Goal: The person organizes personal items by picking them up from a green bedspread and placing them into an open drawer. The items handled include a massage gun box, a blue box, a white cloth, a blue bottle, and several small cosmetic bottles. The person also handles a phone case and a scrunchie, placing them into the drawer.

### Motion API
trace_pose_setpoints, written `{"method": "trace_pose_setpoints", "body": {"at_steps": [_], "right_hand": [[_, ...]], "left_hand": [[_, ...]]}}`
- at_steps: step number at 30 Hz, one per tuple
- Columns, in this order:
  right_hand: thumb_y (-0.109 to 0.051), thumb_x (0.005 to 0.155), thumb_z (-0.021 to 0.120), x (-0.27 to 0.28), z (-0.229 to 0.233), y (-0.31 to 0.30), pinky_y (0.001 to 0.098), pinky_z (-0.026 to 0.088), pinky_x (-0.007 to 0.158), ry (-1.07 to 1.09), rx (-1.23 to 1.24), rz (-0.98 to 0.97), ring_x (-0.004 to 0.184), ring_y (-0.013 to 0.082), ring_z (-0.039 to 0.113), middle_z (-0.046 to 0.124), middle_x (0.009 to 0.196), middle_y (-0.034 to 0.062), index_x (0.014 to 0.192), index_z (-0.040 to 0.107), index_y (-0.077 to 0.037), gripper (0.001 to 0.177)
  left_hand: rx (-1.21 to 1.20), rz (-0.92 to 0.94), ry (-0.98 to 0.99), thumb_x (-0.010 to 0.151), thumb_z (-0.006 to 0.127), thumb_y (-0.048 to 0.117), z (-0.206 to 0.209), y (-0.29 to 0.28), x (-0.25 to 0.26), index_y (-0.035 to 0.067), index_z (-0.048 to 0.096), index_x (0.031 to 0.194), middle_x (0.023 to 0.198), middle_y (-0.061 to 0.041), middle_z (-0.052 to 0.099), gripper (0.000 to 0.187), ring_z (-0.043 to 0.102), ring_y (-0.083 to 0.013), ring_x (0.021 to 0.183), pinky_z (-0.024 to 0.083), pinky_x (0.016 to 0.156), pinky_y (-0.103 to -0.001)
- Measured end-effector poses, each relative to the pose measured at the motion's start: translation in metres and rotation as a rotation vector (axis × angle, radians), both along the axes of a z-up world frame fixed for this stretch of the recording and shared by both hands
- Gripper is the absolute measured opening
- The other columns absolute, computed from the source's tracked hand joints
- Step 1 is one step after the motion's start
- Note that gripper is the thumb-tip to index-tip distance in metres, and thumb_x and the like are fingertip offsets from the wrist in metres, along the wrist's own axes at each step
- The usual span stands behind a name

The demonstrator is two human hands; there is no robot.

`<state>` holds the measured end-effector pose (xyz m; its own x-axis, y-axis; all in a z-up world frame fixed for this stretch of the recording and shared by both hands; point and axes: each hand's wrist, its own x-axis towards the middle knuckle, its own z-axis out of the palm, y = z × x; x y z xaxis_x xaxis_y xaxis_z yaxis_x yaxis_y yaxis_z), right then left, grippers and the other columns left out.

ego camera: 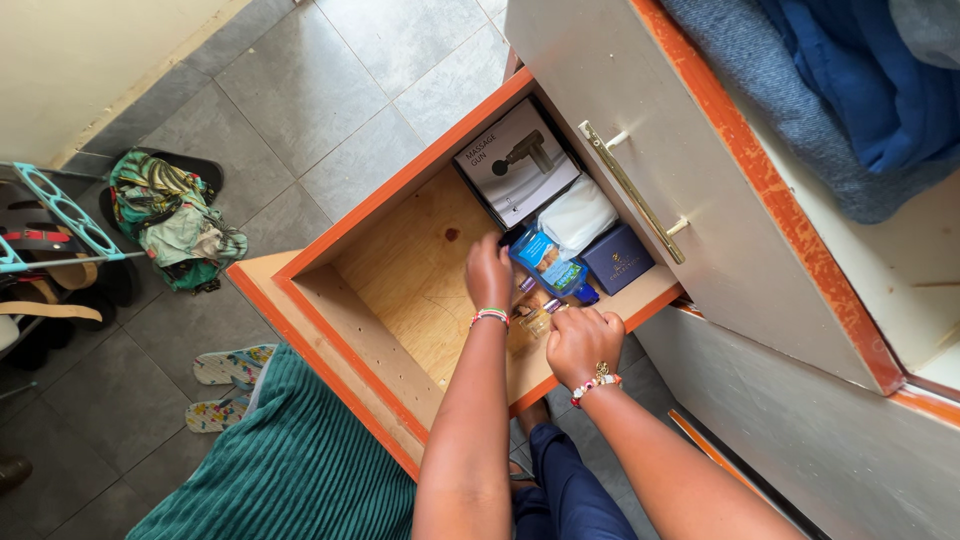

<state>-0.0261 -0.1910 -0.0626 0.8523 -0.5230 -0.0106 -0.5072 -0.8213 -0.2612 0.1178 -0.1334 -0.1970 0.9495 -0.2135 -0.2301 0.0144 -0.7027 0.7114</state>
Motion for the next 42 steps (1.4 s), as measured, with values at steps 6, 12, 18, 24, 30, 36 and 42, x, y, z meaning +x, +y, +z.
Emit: {"method": "trace_pose_setpoints", "body": {"at_steps": [6, 12, 18, 24, 30, 36, 42], "right_hand": [[-0.013, 0.076, 0.067, 0.001, 0.002, -0.001, 0.0412, 0.038, 0.079, -0.008, 0.012, -0.001, 0.079, 0.0199, 0.063, 0.064, 0.072, -0.0022, 0.068, 0.064, -0.018, 0.009], [-0.013, 0.076, 0.067, 0.001, 0.003, -0.001, 0.0418, 0.038, 0.079, -0.004, 0.015, 0.002, 0.079, 0.0202, 0.063, 0.064, 0.073, -0.0023, 0.069, 0.065, -0.017, 0.008], [-0.014, 0.075, 0.066, 0.001, 0.003, 0.0, 0.0422, 0.039, 0.079, 0.016, -0.001, 0.006, 0.08, 0.0201, 0.064, 0.065, 0.074, -0.0013, 0.071, 0.066, -0.017, 0.005], [-0.014, 0.076, 0.066, 0.0, 0.002, 0.0, 0.0421, 0.039, 0.079, 0.011, -0.001, 0.006, 0.08, 0.0204, 0.064, 0.066, 0.073, -0.0012, 0.07, 0.066, -0.017, 0.006], [-0.014, 0.076, 0.066, -0.001, 0.002, 0.0, 0.0414, 0.039, 0.08, -0.002, -0.015, 0.019, 0.079, 0.0206, 0.064, 0.065, 0.073, -0.0013, 0.072, 0.066, -0.016, 0.005], [-0.015, 0.078, 0.067, -0.003, -0.005, 0.001, 0.0432, 0.037, 0.077, -0.002, -0.038, 0.029, 0.077, 0.0221, 0.063, 0.064, 0.072, -0.0005, 0.073, 0.067, -0.017, 0.005], [-0.014, 0.083, 0.064, -0.004, -0.002, 0.006, 0.0486, 0.04, 0.086, 0.182, 0.034, 0.056, 0.088, 0.0216, 0.065, 0.069, 0.088, 0.0009, 0.088, 0.07, -0.015, 0.008]], "left_hand": [[-0.605, 0.346, 0.339, 0.095, 0.055, 0.008, -0.021, 0.015, -0.015, 0.009, 0.059, 0.115, 0.111, -0.009, 0.07, 0.02, 0.07, -0.0194, 0.102, 0.062, 0.086, -0.036], [0.069, -0.208, 0.079, 0.082, 0.079, 0.017, 0.027, 0.035, -0.045, 0.009, 0.068, 0.096, 0.1, -0.01, 0.07, 0.019, 0.066, -0.0318, 0.097, 0.053, 0.083, -0.046], [0.011, -0.363, 0.045, 0.075, 0.082, 0.015, 0.027, 0.035, -0.07, 0.011, 0.071, 0.094, 0.095, -0.01, 0.067, 0.023, 0.063, -0.0326, 0.094, 0.05, 0.082, -0.046], [-0.083, -0.197, 0.088, 0.084, 0.074, 0.01, 0.013, 0.043, -0.075, 0.011, 0.071, 0.097, 0.098, -0.009, 0.067, 0.014, 0.064, -0.0299, 0.097, 0.052, 0.086, -0.043], [0.047, -0.222, 0.113, 0.085, 0.069, 0.008, 0.019, 0.051, -0.071, 0.013, 0.073, 0.097, 0.102, -0.01, 0.067, 0.013, 0.063, -0.033, 0.102, 0.051, 0.087, -0.045], [0.022, -0.144, 0.17, 0.084, 0.069, 0.008, 0.028, 0.065, -0.081, 0.013, 0.074, 0.107, 0.109, -0.014, 0.065, 0.023, 0.061, -0.0352, 0.105, 0.051, 0.088, -0.045], [-0.094, 0.141, 0.325, 0.091, 0.065, 0.012, 0.081, 0.106, -0.095, 0.008, 0.071, 0.109, 0.109, -0.014, 0.066, 0.02, 0.069, -0.0295, 0.09, 0.056, 0.083, -0.04]]}}
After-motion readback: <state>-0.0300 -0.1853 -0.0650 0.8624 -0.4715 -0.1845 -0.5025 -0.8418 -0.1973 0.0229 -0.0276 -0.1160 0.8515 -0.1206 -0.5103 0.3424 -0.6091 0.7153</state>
